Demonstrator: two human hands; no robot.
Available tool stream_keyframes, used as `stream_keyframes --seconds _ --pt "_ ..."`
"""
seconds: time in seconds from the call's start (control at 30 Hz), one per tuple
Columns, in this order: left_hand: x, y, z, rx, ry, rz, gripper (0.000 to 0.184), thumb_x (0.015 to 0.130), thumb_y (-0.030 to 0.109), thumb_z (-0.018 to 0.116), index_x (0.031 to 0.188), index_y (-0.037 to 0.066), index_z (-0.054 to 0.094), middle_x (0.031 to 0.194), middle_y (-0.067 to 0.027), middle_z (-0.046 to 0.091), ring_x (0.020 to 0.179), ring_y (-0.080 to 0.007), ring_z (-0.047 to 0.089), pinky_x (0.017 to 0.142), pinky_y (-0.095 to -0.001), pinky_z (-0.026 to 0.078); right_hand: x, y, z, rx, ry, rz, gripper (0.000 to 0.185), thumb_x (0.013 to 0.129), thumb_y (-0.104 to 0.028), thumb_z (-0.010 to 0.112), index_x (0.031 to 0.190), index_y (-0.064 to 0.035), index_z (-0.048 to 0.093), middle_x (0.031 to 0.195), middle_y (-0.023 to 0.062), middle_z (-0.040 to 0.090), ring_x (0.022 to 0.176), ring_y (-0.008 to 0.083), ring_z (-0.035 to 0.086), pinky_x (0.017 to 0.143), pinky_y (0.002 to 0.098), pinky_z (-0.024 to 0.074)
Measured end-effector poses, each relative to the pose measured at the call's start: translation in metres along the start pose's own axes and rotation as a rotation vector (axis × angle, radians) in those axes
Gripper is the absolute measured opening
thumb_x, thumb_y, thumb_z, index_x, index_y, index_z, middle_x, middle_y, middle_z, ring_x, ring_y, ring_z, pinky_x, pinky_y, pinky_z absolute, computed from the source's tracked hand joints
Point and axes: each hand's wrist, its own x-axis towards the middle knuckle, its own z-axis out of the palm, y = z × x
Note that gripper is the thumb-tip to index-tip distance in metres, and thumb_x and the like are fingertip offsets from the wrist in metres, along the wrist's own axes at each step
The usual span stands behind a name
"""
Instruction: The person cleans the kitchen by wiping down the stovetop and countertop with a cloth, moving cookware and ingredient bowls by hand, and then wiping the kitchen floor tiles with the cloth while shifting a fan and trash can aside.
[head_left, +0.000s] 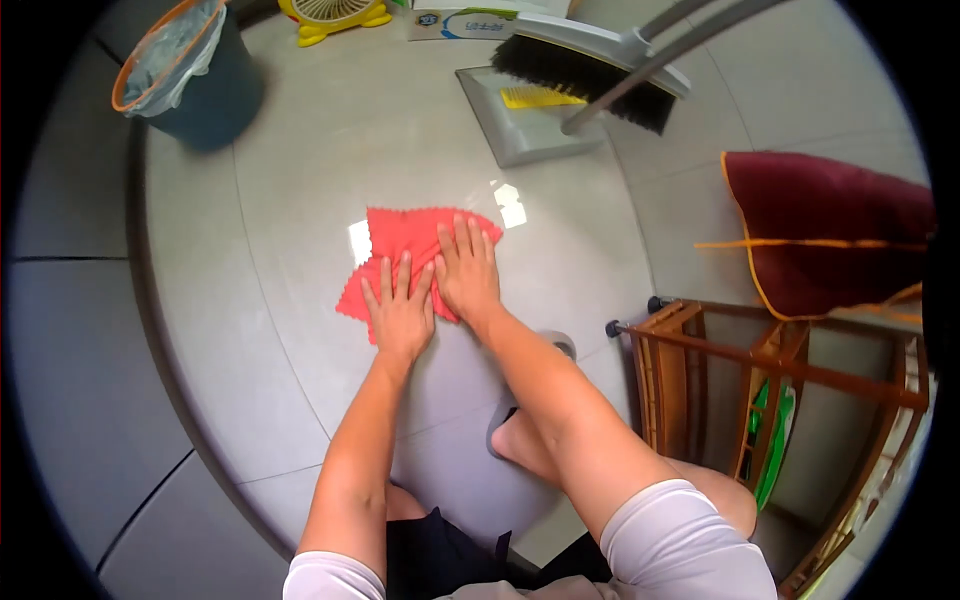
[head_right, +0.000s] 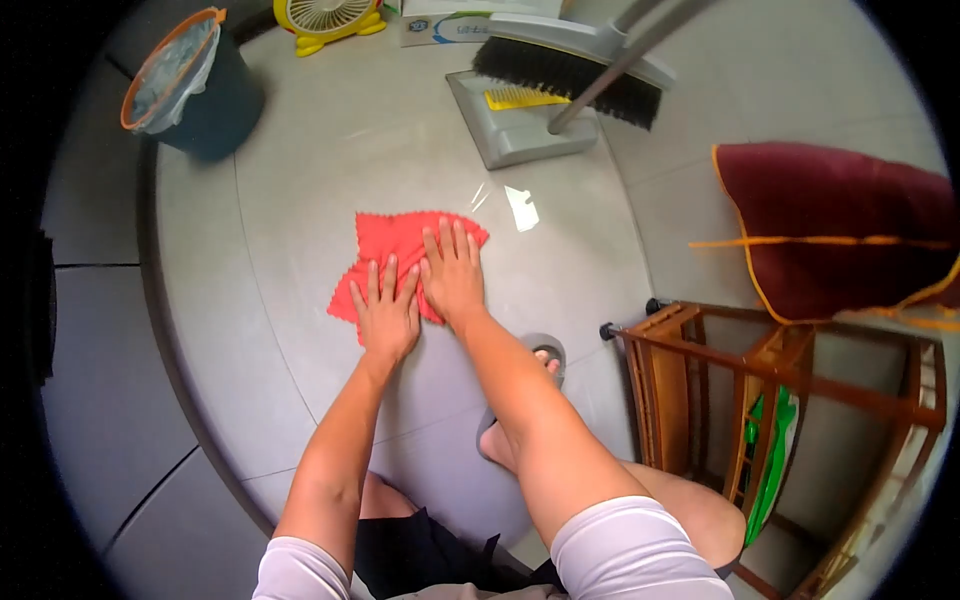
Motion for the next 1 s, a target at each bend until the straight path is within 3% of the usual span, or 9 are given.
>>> stream_keyframes --seconds 0.17,0.27,0.4,0.47,0.57,0.67,0.7,0.8,1.0 --pt "-0.08 0.01 0.004 -0.018 -0.065 0.07 0.054 0.102 0.042 0.064 0.155 0.033 0.062 0.175 -0.0062 0.04 0.162 -0.0376 0.03 0.131 -0.0623 0.019 -0.078 0.001 -0.016 0.023 -0.085 -0.018 0.061 0.109 -0.037 0.052 0.166 -0.016 0.045 0.175 0.0129 0.035 0.163 0.0345 0.029 0.134 0.0533 0.0214" --pt "-0.065 0.013 -0.012 -0.026 -0.157 0.05 0.053 0.101 0.041 0.064 0.154 0.032 0.064 0.173 -0.01 0.042 0.161 -0.0409 0.031 0.129 -0.0611 0.022 -0.073 0.012 -0.019 0.033 -0.111 -0.069 0.062 0.11 -0.037 0.052 0.168 -0.019 0.042 0.176 0.0093 0.034 0.163 0.0323 0.027 0.134 0.0508 0.0211" --pt "-0.008 0.024 0.01 0.041 -0.039 0.076 0.056 0.102 0.045 0.062 0.158 0.035 0.06 0.175 -0.0125 0.038 0.161 -0.0456 0.027 0.131 -0.0648 0.015 -0.015 0.05 -0.014 0.008 -0.064 -0.147 0.059 0.11 -0.037 0.051 0.165 -0.0187 0.045 0.176 0.0093 0.035 0.163 0.0316 0.029 0.134 0.0496 0.0228" --pt "0.022 0.042 0.026 0.029 -0.057 0.042 0.058 0.106 0.051 0.056 0.161 0.036 0.055 0.178 -0.013 0.031 0.164 -0.0461 0.019 0.132 -0.0663 0.008 0.013 0.079 -0.012 -0.046 -0.044 -0.171 0.057 0.11 -0.037 0.052 0.163 -0.0188 0.048 0.175 0.009 0.036 0.163 0.0312 0.029 0.134 0.0493 0.0237" --pt "0.055 0.076 0.04 0.061 -0.097 -0.042 0.059 0.11 0.054 0.045 0.166 0.034 0.048 0.181 -0.0141 0.021 0.166 -0.0475 0.011 0.132 -0.0659 0.005 0.038 0.121 -0.017 -0.062 0.04 -0.316 0.052 0.11 -0.034 0.052 0.16 -0.0198 0.052 0.166 0.0102 0.047 0.155 0.0317 0.04 0.127 0.05 0.0343" --pt "0.074 0.106 0.056 0.13 -0.076 -0.183 0.06 0.112 0.051 0.042 0.168 0.029 0.044 0.181 -0.0165 0.02 0.165 -0.0502 0.011 0.133 -0.0653 0.004 0.039 0.099 -0.039 0.073 -0.106 0.171 0.045 0.107 -0.027 0.059 0.151 -0.0203 0.059 0.144 0.0102 0.059 0.136 0.0332 0.053 0.114 0.0503 0.0459" --pt "0.075 0.108 0.059 0.121 -0.086 -0.185 0.061 0.113 0.048 0.04 0.17 0.027 0.041 0.181 -0.0186 0.019 0.164 -0.0518 0.011 0.133 -0.0647 0.004 0.039 0.092 -0.026 0.099 0.277 0.216 0.038 0.1 -0.017 0.065 0.138 -0.0201 0.067 0.123 0.0099 0.06 0.116 0.0334 0.057 0.098 0.0484 0.0525" --pt "0.075 0.105 0.059 0.088 -0.113 -0.133 0.059 0.113 0.047 0.042 0.169 0.028 0.042 0.181 -0.0162 0.02 0.165 -0.0506 0.011 0.133 -0.0636 0.005 0.039 0.101 -0.015 0.305 0.239 0.284 0.029 0.093 -0.012 0.069 0.122 -0.0172 0.071 0.116 0.009 0.06 0.112 0.0338 0.058 0.092 0.0449 0.0543" --pt "0.11 0.14 0.078 -0.084 0.069 0.1 0.056 0.11 0.044 0.054 0.163 0.028 0.053 0.174 -0.0129 0.039 0.159 -0.0475 0.031 0.13 -0.0638 0.02 0.066 0.162 -0.046 0.133 0.54 0.051 0.015 0.09 -0.006 0.066 0.104 -0.0118 0.069 0.108 0.0082 0.06 0.105 0.0335 0.059 0.086 0.0444 0.0544"
